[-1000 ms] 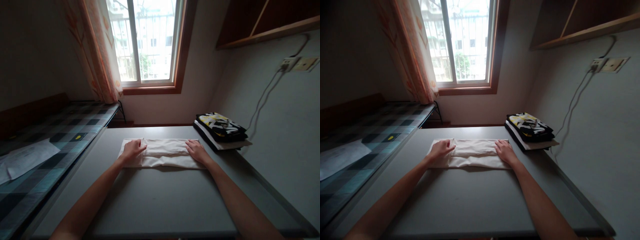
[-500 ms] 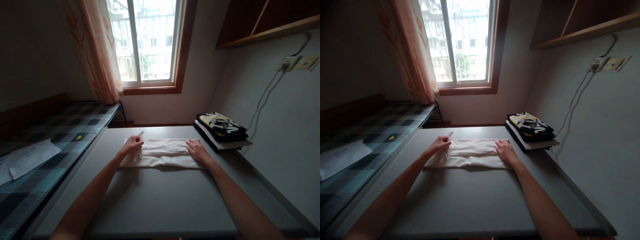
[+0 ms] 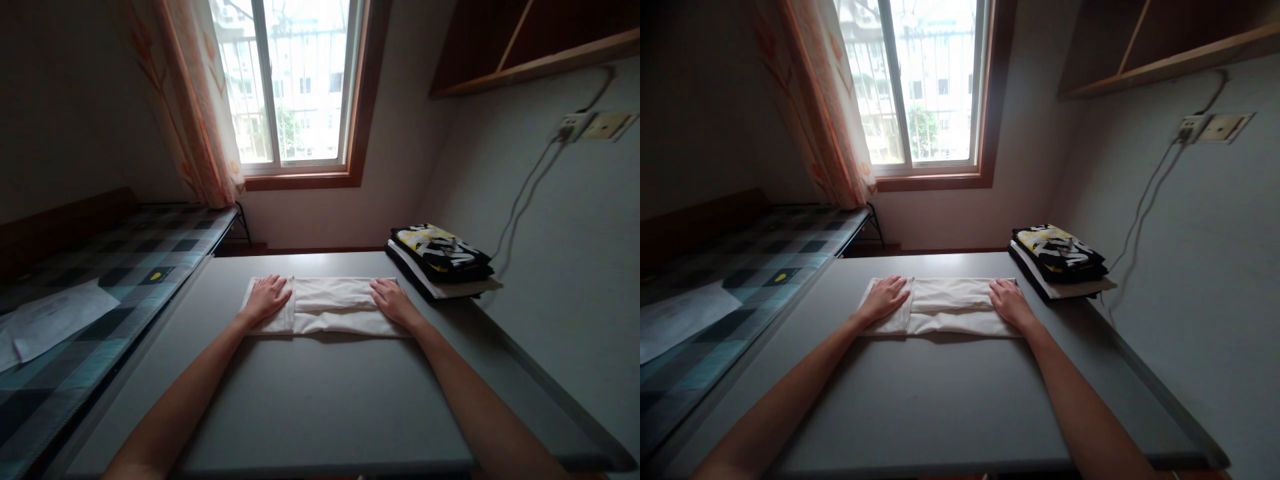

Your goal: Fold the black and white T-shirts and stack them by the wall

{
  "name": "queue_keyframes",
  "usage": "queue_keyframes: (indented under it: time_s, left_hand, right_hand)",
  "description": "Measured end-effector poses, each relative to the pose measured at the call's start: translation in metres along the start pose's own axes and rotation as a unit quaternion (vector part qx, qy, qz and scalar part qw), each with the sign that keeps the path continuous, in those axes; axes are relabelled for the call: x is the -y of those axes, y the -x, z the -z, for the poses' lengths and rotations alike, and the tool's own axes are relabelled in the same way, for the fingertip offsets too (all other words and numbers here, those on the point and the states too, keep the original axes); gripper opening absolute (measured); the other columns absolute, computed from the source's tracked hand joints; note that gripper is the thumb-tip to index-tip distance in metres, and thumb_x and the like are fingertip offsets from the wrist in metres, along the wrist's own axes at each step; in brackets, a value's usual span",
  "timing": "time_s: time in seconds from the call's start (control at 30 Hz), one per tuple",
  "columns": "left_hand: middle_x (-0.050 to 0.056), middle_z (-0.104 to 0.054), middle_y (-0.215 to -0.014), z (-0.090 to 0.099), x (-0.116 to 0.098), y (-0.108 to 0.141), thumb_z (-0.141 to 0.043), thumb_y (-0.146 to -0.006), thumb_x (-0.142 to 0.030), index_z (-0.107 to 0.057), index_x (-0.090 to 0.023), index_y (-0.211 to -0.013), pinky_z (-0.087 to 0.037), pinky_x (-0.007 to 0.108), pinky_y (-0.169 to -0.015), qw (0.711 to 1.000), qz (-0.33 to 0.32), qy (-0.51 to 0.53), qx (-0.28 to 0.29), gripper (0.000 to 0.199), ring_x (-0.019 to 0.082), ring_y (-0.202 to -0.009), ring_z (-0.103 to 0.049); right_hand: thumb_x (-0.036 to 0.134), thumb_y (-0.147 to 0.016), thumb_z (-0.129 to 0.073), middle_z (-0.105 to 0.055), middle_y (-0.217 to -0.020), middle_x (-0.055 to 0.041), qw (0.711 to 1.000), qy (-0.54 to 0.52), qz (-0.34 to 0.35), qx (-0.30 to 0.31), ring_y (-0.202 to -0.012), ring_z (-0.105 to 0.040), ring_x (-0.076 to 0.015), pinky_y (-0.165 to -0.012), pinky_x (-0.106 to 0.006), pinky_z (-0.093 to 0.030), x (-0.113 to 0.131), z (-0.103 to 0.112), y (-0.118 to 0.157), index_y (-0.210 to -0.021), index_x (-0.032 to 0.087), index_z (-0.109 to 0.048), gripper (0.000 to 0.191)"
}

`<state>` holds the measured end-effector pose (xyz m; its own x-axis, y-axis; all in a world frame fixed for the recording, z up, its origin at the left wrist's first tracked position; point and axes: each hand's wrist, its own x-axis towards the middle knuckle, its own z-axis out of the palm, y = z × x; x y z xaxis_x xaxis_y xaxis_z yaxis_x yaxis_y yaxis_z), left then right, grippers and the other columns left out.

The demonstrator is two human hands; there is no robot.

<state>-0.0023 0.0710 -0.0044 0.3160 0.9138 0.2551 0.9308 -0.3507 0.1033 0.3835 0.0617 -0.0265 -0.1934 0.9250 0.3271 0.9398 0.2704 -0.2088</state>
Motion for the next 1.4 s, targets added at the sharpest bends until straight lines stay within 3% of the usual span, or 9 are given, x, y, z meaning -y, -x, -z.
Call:
queue_keyframes:
  time_s: [0.13, 0.27, 0.43, 0.57, 0.73, 0.97, 1.13, 1.27, 1.4]
  left_hand:
    - [0.010, -0.044, -0.149, -0.003, -0.004, 0.000, -0.034, -0.096, -0.053, -0.049, -0.025, -0.138, -0.025, 0.053, -0.113, 1.000, -0.010, 0.005, 0.010, 0.052, 0.030, -0.140, -0.034]
    - [0.006, -0.034, -0.156, -0.002, -0.022, 0.004, -0.034, -0.095, -0.058, -0.040, -0.028, -0.145, -0.016, 0.056, -0.117, 0.996, -0.083, 0.027, 0.025, 0.059, 0.029, -0.146, -0.022]
    - [0.005, -0.035, -0.155, -0.003, -0.035, 0.008, -0.032, -0.097, -0.051, -0.044, -0.027, -0.143, -0.017, 0.052, -0.118, 0.991, -0.117, 0.022, 0.059, 0.053, 0.029, -0.146, -0.022]
    - [0.004, -0.033, -0.156, -0.005, -0.029, 0.005, -0.035, -0.097, -0.041, -0.041, -0.026, -0.145, -0.018, 0.051, -0.118, 0.989, -0.119, 0.018, 0.081, 0.051, 0.028, -0.146, -0.021]
    - [0.005, -0.032, -0.157, -0.003, -0.007, 0.000, -0.034, -0.097, -0.043, -0.040, -0.025, -0.146, -0.017, 0.050, -0.118, 0.991, -0.099, 0.012, 0.091, 0.053, 0.027, -0.147, -0.020]
    - [0.004, -0.033, -0.156, 0.010, 0.028, -0.004, -0.037, -0.096, -0.042, -0.041, -0.027, -0.145, -0.017, 0.047, -0.118, 0.989, -0.085, 0.023, 0.115, 0.052, 0.025, -0.147, -0.021]
    - [0.005, -0.038, -0.153, 0.005, 0.024, -0.003, -0.026, -0.099, -0.046, -0.049, -0.028, -0.140, -0.021, 0.047, -0.117, 0.995, -0.057, 0.029, 0.079, 0.050, 0.025, -0.145, -0.026]
    - [0.006, -0.038, -0.154, -0.001, 0.018, -0.001, -0.033, -0.096, -0.053, -0.049, -0.029, -0.139, -0.022, 0.048, -0.116, 0.998, -0.037, 0.011, 0.048, 0.052, 0.028, -0.144, -0.028]
    - [0.006, -0.036, -0.155, -0.003, 0.014, 0.000, -0.035, -0.094, -0.057, -0.046, -0.029, -0.142, -0.021, 0.049, -0.116, 0.998, -0.037, 0.003, 0.055, 0.056, 0.029, -0.144, -0.026]
  right_hand:
    - [0.032, -0.094, -0.041, -0.059, -0.133, -0.0165, 1.000, -0.003, -0.001, 0.002, -0.126, -0.051, -0.0281, -0.105, -0.045, -0.039, 0.000, 0.000, 0.000, -0.122, 0.016, -0.065, 0.039]
    - [0.032, -0.095, -0.041, -0.058, -0.134, -0.0165, 1.000, -0.002, 0.000, 0.002, -0.127, -0.051, -0.0280, -0.106, -0.045, -0.039, -0.001, -0.001, 0.000, -0.122, 0.016, -0.065, 0.040]
    - [0.032, -0.094, -0.042, -0.060, -0.131, -0.0173, 1.000, -0.006, 0.011, -0.014, -0.124, -0.053, -0.0285, -0.105, -0.045, -0.041, -0.001, -0.002, 0.000, -0.118, 0.015, -0.067, 0.038]
    - [0.034, -0.093, -0.044, -0.065, -0.124, -0.0144, 0.997, -0.042, 0.015, -0.070, -0.118, -0.057, -0.0270, -0.104, -0.044, -0.042, -0.002, 0.001, -0.002, -0.112, 0.016, -0.069, 0.036]
    - [0.033, -0.091, -0.045, -0.068, -0.115, -0.0131, 0.988, -0.076, 0.013, -0.137, -0.111, -0.060, -0.0267, -0.100, -0.044, -0.045, -0.003, 0.006, -0.005, -0.105, 0.017, -0.070, 0.033]
    - [0.024, -0.085, -0.049, -0.067, -0.108, -0.0109, 0.993, -0.087, 0.017, -0.084, -0.105, -0.061, -0.0257, -0.096, -0.040, -0.047, -0.001, 0.005, -0.003, -0.098, 0.019, -0.070, 0.026]
    - [0.019, -0.081, -0.053, -0.063, -0.100, -0.0094, 0.995, -0.080, 0.005, -0.063, -0.098, -0.061, -0.0231, -0.092, -0.035, -0.048, 0.003, 0.011, -0.002, -0.103, 0.020, -0.071, 0.029]
    - [0.022, -0.084, -0.055, -0.062, -0.097, -0.0086, 0.998, -0.047, 0.009, -0.046, -0.094, -0.061, -0.0228, -0.086, -0.035, -0.048, 0.010, 0.012, -0.001, -0.104, 0.022, -0.072, 0.027]
    - [0.024, -0.086, -0.055, -0.064, -0.094, -0.0077, 0.999, -0.029, -0.009, -0.029, -0.092, -0.061, -0.0228, -0.083, -0.034, -0.046, 0.010, 0.013, 0.000, -0.099, 0.023, -0.074, 0.024]
